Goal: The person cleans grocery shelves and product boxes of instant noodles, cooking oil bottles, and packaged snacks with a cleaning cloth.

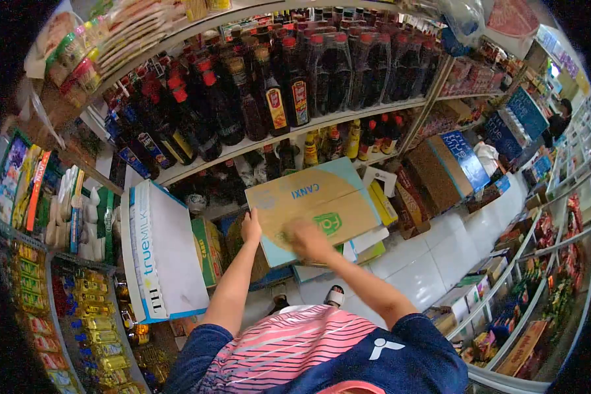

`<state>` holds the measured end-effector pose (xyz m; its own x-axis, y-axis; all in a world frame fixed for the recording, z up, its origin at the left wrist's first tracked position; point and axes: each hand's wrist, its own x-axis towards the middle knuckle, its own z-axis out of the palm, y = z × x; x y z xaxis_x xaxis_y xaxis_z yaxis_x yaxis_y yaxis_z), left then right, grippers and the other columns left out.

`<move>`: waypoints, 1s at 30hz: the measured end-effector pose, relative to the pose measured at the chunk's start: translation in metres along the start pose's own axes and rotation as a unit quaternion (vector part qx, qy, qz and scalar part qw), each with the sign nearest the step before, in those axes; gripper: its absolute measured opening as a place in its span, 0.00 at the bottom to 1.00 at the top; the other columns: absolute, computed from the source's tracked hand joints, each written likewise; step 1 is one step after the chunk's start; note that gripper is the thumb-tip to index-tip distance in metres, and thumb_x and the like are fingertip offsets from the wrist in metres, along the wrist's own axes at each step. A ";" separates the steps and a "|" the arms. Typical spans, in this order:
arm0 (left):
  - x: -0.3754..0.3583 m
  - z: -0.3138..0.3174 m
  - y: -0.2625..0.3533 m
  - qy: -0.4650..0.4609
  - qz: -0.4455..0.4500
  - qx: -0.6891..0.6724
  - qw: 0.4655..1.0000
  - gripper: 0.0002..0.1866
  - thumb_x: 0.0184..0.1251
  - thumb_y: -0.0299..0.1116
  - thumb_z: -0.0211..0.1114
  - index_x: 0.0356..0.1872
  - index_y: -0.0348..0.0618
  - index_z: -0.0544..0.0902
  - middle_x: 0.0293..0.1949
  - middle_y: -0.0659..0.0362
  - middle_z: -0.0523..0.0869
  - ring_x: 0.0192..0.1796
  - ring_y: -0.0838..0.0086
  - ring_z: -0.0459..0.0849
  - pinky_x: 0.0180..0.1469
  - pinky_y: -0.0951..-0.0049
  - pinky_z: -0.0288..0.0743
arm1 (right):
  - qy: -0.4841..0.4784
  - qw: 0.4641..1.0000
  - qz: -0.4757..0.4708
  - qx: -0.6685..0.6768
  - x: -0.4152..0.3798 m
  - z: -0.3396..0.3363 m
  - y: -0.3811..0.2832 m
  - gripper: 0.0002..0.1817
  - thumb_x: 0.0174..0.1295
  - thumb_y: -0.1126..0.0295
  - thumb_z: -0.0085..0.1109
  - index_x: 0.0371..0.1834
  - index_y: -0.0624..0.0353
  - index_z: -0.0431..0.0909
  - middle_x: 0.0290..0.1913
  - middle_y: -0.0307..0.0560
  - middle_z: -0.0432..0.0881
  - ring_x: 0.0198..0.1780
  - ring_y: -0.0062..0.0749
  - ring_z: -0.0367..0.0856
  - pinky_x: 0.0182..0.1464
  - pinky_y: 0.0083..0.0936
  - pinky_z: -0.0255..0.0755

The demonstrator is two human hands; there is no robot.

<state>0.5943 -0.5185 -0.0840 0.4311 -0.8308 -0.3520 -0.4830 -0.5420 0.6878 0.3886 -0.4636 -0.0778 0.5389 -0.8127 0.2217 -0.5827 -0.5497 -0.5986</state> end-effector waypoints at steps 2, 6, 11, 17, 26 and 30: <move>0.001 -0.001 0.000 -0.012 -0.008 0.013 1.000 0.38 0.61 0.61 0.33 0.61 0.39 0.59 0.56 0.47 0.68 0.56 0.54 0.67 0.57 0.57 0.58 | 0.036 0.996 0.087 0.001 -0.019 -0.051 0.040 0.30 0.42 0.68 0.57 0.53 0.60 0.64 0.55 0.56 0.66 0.58 0.52 0.60 0.56 0.39 0.59; -0.007 -0.006 0.007 -0.016 -0.012 0.042 0.999 0.37 0.61 0.61 0.32 0.62 0.41 0.58 0.56 0.47 0.68 0.56 0.54 0.67 0.57 0.56 0.59 | 0.265 0.916 0.237 -0.185 0.002 -0.064 0.065 0.24 0.46 0.63 0.54 0.48 0.60 0.68 0.50 0.59 0.69 0.53 0.54 0.64 0.53 0.43 0.59; 0.007 0.001 -0.005 -0.019 0.003 0.091 0.996 0.36 0.62 0.61 0.29 0.61 0.43 0.59 0.56 0.48 0.68 0.55 0.55 0.68 0.56 0.56 0.62 | 0.110 0.971 0.164 -0.132 0.053 0.024 -0.027 0.26 0.51 0.58 0.50 0.51 0.61 0.65 0.55 0.63 0.64 0.58 0.56 0.59 0.59 0.46 0.51; -0.004 -0.011 0.008 -0.043 0.010 0.072 0.996 0.36 0.63 0.60 0.29 0.61 0.41 0.60 0.55 0.46 0.69 0.55 0.56 0.69 0.55 0.56 0.63 | 0.011 1.000 -0.009 -0.017 0.009 0.005 -0.053 0.28 0.48 0.63 0.55 0.54 0.58 0.64 0.58 0.57 0.62 0.61 0.53 0.57 0.61 0.43 0.52; -0.004 -0.006 0.002 -0.036 0.014 0.044 0.998 0.36 0.62 0.60 0.30 0.61 0.41 0.59 0.54 0.46 0.69 0.53 0.54 0.70 0.53 0.57 0.65 | 0.258 0.913 0.242 -0.204 -0.043 -0.087 0.092 0.25 0.52 0.61 0.51 0.52 0.63 0.65 0.52 0.63 0.66 0.55 0.58 0.61 0.58 0.45 0.51; -0.002 -0.005 -0.001 -0.025 0.023 0.027 0.999 0.37 0.62 0.61 0.31 0.61 0.40 0.60 0.54 0.46 0.69 0.53 0.54 0.70 0.52 0.56 0.65 | 0.168 0.949 0.213 -0.163 -0.003 -0.005 0.034 0.23 0.49 0.64 0.52 0.50 0.58 0.68 0.52 0.60 0.67 0.56 0.52 0.61 0.59 0.43 0.53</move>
<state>0.5980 -0.5156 -0.0810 0.3693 -0.8596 -0.3532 -0.5419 -0.5080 0.6696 0.3640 -0.4809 -0.0955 0.0203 -0.9601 0.2789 -0.8906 -0.1441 -0.4313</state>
